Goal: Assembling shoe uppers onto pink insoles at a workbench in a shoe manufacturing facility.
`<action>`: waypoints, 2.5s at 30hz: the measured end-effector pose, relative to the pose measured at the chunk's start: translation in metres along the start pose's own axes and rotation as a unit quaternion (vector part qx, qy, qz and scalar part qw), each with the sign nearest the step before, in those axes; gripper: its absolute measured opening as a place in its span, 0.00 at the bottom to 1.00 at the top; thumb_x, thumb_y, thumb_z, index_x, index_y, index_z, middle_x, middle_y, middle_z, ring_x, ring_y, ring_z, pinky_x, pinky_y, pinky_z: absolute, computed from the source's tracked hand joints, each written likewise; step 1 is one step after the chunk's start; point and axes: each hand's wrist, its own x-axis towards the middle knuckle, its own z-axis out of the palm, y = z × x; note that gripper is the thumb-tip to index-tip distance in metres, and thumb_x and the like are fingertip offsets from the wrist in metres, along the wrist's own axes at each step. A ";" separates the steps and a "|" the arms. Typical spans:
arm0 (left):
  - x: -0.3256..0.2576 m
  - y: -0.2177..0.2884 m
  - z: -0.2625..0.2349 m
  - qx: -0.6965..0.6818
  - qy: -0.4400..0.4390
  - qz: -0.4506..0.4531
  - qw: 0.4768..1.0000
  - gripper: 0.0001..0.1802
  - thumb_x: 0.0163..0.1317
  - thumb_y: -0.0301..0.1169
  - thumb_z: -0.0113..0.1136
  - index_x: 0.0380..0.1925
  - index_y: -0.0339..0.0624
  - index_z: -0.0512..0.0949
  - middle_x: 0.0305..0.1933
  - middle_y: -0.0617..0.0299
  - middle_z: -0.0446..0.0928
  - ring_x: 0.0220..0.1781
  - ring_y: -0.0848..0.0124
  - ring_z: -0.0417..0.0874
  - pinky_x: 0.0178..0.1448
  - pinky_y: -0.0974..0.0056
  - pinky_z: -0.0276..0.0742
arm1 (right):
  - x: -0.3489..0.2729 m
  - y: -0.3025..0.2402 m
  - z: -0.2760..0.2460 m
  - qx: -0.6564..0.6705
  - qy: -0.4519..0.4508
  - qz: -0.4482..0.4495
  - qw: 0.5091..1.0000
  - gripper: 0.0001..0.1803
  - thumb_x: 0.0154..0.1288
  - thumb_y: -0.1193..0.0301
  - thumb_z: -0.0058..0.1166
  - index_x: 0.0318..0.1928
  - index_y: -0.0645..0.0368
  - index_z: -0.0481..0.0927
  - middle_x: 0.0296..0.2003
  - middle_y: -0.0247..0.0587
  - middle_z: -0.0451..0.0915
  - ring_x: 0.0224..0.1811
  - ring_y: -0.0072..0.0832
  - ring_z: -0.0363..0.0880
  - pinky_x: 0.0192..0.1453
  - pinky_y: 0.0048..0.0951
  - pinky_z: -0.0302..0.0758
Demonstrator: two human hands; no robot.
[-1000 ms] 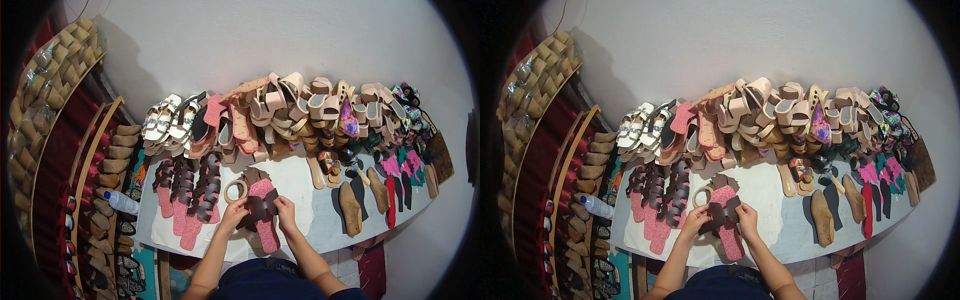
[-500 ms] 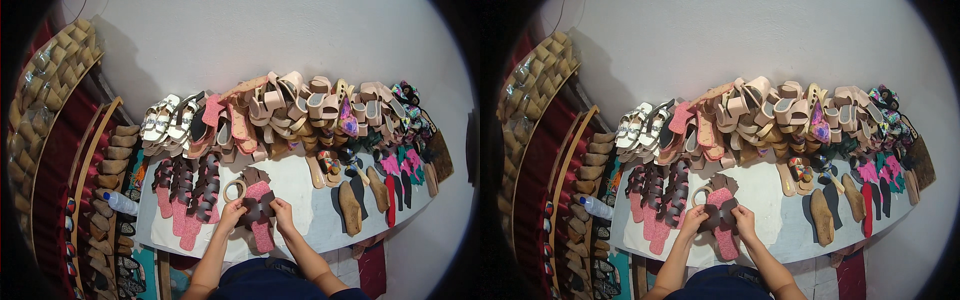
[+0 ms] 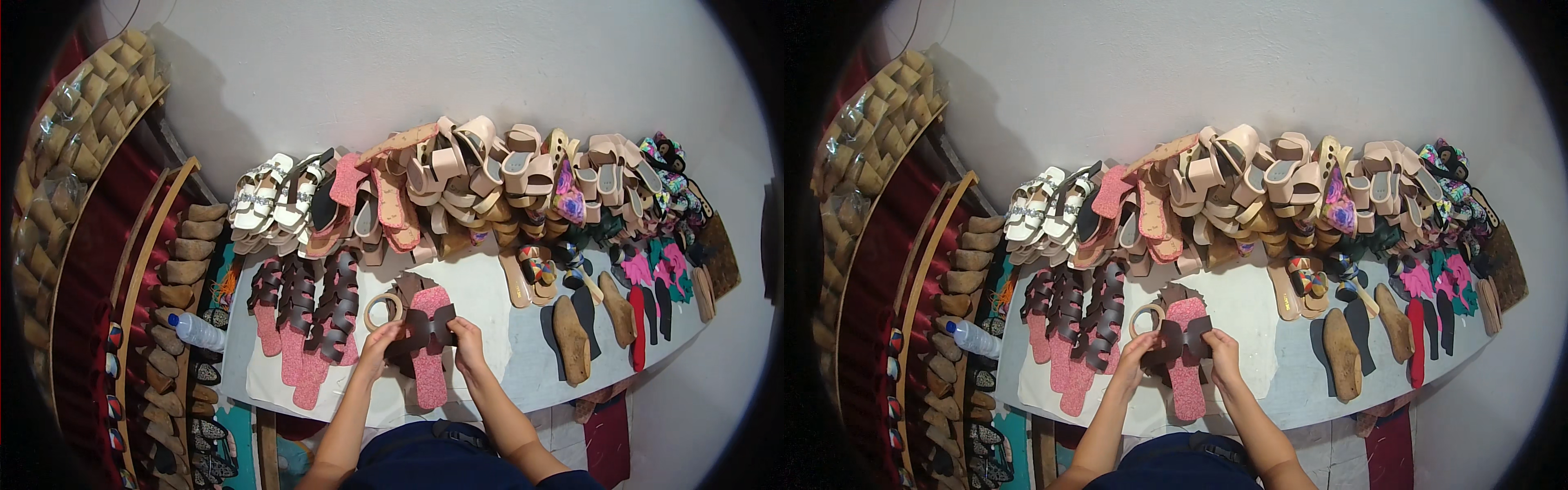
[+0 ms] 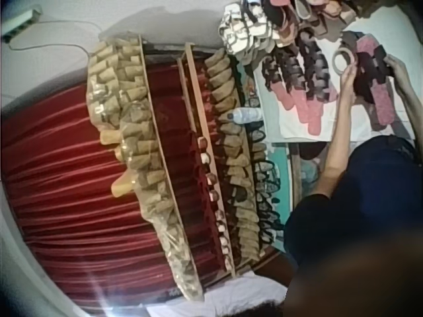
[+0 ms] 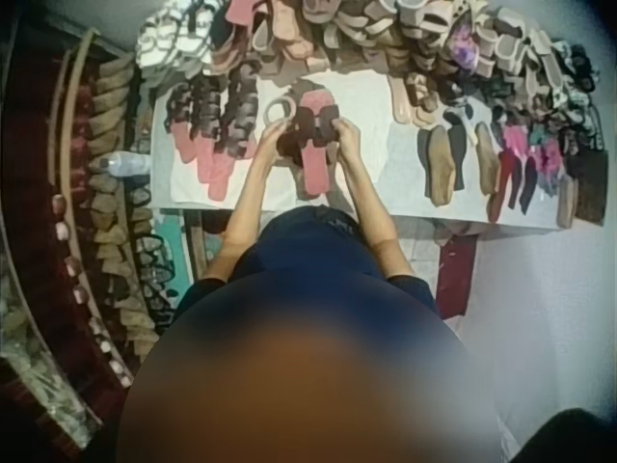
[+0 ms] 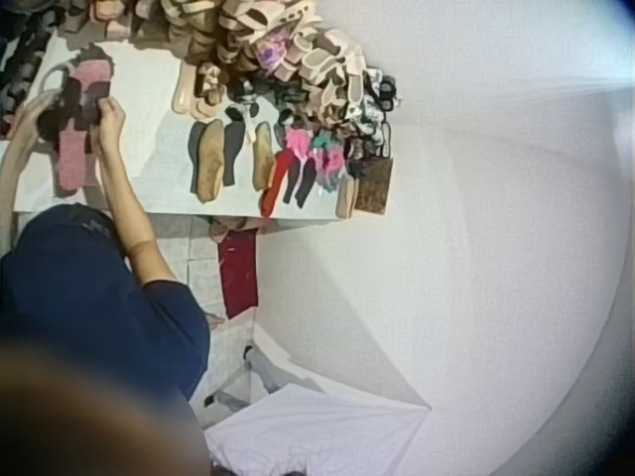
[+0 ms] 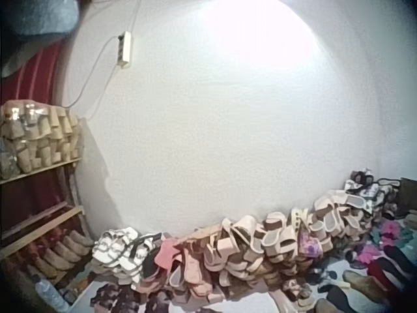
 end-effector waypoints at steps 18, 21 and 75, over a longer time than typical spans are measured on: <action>-0.013 -0.013 0.014 0.389 0.065 0.234 0.889 0.20 0.48 0.19 0.53 0.45 0.35 0.69 0.40 0.57 0.70 0.40 0.73 0.74 0.44 0.72 0.71 | 0.012 0.001 -0.011 0.042 0.035 -0.007 0.998 0.05 0.53 0.76 0.46 0.27 0.63 0.75 0.23 0.31 0.74 0.25 0.17 0.69 0.32 0.17 0.65; -0.008 -0.019 0.013 0.382 0.065 0.208 0.898 0.20 0.49 0.19 0.53 0.45 0.34 0.69 0.43 0.57 0.69 0.41 0.72 0.74 0.45 0.72 0.72 | 0.014 0.004 -0.012 0.034 0.035 -0.002 0.999 0.05 0.53 0.76 0.46 0.27 0.63 0.75 0.24 0.32 0.74 0.25 0.18 0.69 0.32 0.17 0.65; -0.011 -0.036 0.031 -0.056 0.081 0.084 0.992 0.12 0.52 0.17 0.49 0.39 0.32 0.71 0.40 0.60 0.74 0.42 0.75 0.73 0.50 0.71 0.64 | -0.002 -0.003 0.021 0.057 0.016 -0.046 0.997 0.05 0.56 0.75 0.48 0.28 0.63 0.74 0.24 0.31 0.74 0.25 0.16 0.69 0.31 0.16 0.66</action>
